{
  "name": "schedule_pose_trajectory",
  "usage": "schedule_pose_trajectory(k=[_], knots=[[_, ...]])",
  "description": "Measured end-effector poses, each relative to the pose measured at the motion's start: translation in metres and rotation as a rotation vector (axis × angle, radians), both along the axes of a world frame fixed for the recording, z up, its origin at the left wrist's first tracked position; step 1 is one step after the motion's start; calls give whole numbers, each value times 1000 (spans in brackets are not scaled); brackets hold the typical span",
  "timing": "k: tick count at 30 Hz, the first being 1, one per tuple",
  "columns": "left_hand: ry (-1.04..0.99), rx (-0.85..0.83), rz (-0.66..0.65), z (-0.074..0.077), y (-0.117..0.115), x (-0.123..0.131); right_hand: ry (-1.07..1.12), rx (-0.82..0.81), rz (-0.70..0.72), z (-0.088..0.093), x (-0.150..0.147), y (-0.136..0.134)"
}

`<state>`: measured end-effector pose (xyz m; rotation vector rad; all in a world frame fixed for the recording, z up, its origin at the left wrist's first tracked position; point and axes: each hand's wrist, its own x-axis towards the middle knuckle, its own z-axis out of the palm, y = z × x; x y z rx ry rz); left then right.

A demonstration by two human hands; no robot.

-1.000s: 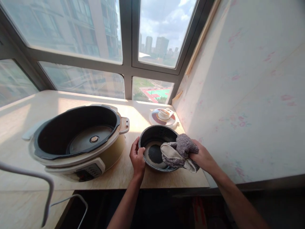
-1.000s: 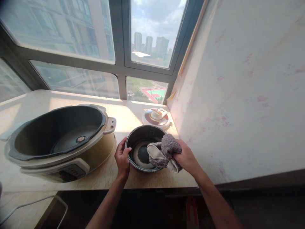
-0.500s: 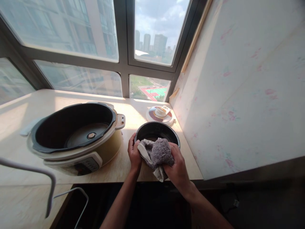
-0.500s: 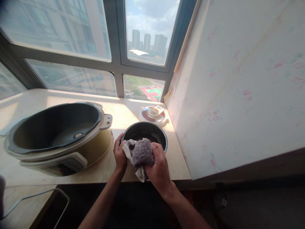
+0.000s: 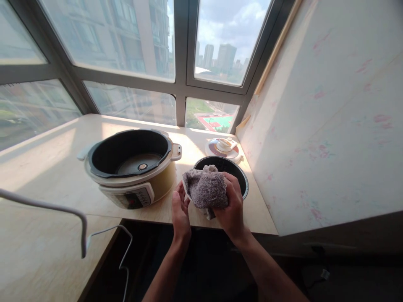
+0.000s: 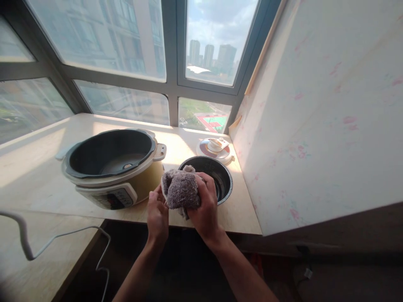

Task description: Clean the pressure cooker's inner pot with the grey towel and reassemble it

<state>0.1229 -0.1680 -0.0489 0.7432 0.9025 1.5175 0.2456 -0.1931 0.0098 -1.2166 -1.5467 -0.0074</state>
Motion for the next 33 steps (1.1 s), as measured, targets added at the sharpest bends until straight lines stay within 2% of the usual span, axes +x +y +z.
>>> schedule_pose_trajectory(k=[2,4,10,12,19,24,26,28,30,33], knots=[[-47,8,-55,13,-17,-5,-32,-3,40,1,-11,3],[-68,-5,-90,20,-28,-11,-57,-7,91,2,-22,4],[-96,-21,-207,16,-30,-33,-149,-104,284,-1,-44,1],[-104,-29,-210,15,-29,-37,-183,-133,331,-3,-46,-1],[-106,-113,26,9,-22,-37,-397,-263,457,-14,-37,1],[76,-178,232,-1,-17,-40,-516,-389,515,-13,-21,4],[181,-151,276,-5,-16,-42,-521,-407,485,-10,-5,5],[248,-117,269,-10,-14,-44,-477,-391,388,-8,18,9],[280,-102,260,-14,-11,-43,-388,-369,212,-10,46,16],[316,-87,242,-21,-4,-36,-182,-379,-138,-21,89,31]])
